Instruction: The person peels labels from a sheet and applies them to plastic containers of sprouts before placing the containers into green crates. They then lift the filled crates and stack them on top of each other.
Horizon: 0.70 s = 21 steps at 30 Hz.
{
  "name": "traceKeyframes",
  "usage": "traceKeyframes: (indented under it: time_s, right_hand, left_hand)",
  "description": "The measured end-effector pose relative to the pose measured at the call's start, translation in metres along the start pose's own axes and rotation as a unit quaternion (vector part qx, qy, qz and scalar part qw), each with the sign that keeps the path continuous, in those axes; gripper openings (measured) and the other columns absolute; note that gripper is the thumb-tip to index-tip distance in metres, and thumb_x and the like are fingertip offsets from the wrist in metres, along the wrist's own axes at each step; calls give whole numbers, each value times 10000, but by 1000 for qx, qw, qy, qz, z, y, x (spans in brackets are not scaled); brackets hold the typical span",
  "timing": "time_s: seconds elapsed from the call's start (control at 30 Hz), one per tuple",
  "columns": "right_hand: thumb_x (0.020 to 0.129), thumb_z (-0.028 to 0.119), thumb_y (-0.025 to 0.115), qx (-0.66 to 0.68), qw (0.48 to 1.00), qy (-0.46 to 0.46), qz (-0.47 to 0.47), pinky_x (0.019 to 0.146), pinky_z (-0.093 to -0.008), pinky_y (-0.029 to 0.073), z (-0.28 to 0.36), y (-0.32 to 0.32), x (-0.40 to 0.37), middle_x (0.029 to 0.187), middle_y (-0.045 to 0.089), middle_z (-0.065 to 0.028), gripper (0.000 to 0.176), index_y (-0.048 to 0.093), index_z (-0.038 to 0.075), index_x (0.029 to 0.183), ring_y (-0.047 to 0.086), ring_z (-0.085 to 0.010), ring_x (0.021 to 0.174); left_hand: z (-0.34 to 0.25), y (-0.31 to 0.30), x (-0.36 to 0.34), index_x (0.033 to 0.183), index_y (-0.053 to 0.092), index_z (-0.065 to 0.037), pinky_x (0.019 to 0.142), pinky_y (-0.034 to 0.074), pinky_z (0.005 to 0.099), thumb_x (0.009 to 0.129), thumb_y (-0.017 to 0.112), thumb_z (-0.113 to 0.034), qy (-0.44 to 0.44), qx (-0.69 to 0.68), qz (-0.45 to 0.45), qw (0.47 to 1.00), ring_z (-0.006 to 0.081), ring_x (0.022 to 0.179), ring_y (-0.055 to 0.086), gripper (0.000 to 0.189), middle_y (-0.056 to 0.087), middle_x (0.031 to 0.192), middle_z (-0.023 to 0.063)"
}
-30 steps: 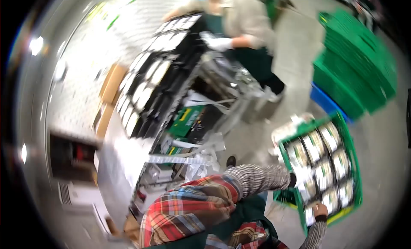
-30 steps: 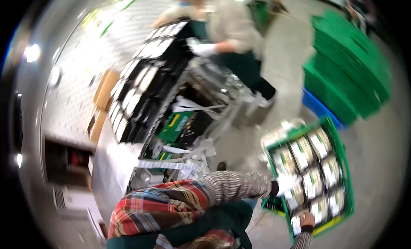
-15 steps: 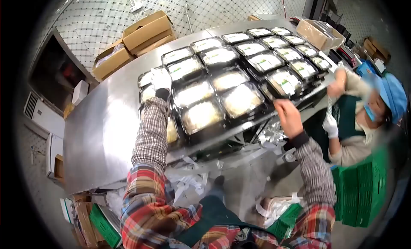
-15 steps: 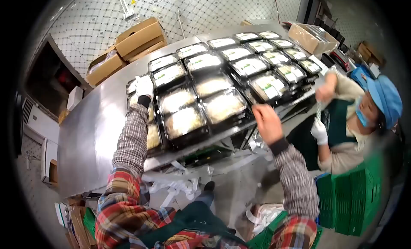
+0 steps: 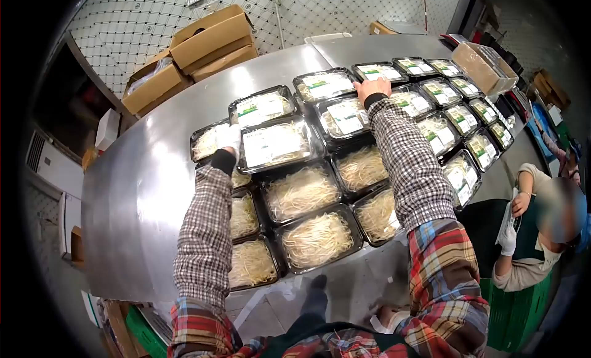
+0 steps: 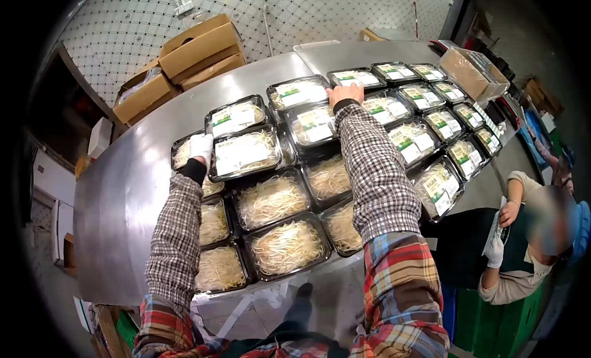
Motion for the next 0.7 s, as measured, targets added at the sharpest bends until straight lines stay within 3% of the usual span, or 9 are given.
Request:
traceKeyframes:
  time_s: [0.07, 0.13, 0.17, 0.2, 0.23, 0.37, 0.43, 0.6, 0.7]
  right_hand:
    - [925, 466, 365, 46, 999, 18, 14, 877, -445, 396, 1, 8, 6, 1010, 668, -127, 497, 694, 98, 985, 575, -281, 1019]
    - [873, 405, 410, 171, 982, 44, 68, 881, -429, 433, -3, 9, 10, 1047, 650, -171, 452, 661, 72, 1046, 596, -315, 1030]
    - [867, 407, 422, 181, 977, -87, 72, 864, -409, 463, 7, -27, -16, 1049, 646, -174, 451, 651, 61, 1044, 594, -316, 1032]
    - [850, 366, 470, 264, 961, -48, 66, 846, -407, 482, 5, -22, -9, 1030, 648, -173, 397, 655, 60, 1023, 608, -316, 1000]
    - [806, 303, 554, 152, 956, -249, 5, 828, -416, 496, 24, -13, 5, 989, 652, -176, 321, 662, 71, 999, 626, -311, 953]
    - [734, 131, 567, 302, 932, -106, -168, 668, -422, 530, -6, -123, -117, 820, 642, -194, 164, 622, 13, 835, 651, -331, 801]
    - [777, 151, 540, 314, 861, 26, -400, 492, -406, 455, -91, -155, -275, 666, 545, -105, 105, 507, 53, 796, 574, -293, 536]
    - [850, 298, 581, 482, 816, 215, -234, 541, -415, 441, -240, -111, -590, 708, 532, -135, 268, 494, 46, 824, 581, -306, 633]
    - [865, 315, 570, 391, 804, 424, -142, 608, -434, 450, -301, -80, -828, 750, 549, -150, 260, 523, 60, 855, 579, -345, 694]
  left_hand:
    - [-6, -14, 1, 676, 618, 18, 444, 378, 360, 793, 534, -176, -36, -97, 115, 988, 169, 454, 485, 242, 538, 552, 61]
    - [-1, -18, 27, 750, 624, -2, 528, 447, 376, 810, 522, -167, 262, 263, 175, 912, 247, 570, 562, 203, 574, 614, 118]
    - [-14, -24, 26, 798, 625, -13, 578, 485, 388, 818, 516, -162, 423, 439, 134, 781, 295, 649, 604, 186, 594, 657, 150]
    - [-41, -47, 20, 868, 640, -21, 652, 492, 366, 824, 514, -173, 414, 415, 136, 798, 304, 726, 612, 202, 613, 747, 165]
    - [-70, -70, 14, 939, 654, -29, 725, 499, 344, 831, 511, -183, 406, 391, 138, 815, 313, 803, 619, 237, 633, 836, 180]
    - [-149, -149, -31, 1236, 488, -1, 745, 515, 358, 896, 524, -272, 237, 61, 129, 961, 311, 903, 612, 436, 595, 1051, 250]
    - [-150, -193, -25, 1295, 434, -4, 818, 500, 391, 945, 478, -214, 432, 129, 85, 888, 329, 1012, 589, 412, 546, 1195, 241]
    - [-236, -173, -218, 1288, 436, -6, 820, 486, 349, 941, 463, -161, 403, 79, 142, 901, 280, 984, 581, 382, 555, 1193, 213]
    - [-271, -144, -346, 1284, 437, -8, 822, 478, 323, 938, 454, -129, 402, 68, 247, 879, 250, 967, 577, 367, 560, 1192, 196]
Point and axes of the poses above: each hand's wrist, its own x-axis towards the middle knuckle, its own y-axis out of the palm, z = x × y, the point moved 6 cm from there along x, towards the middle knuckle
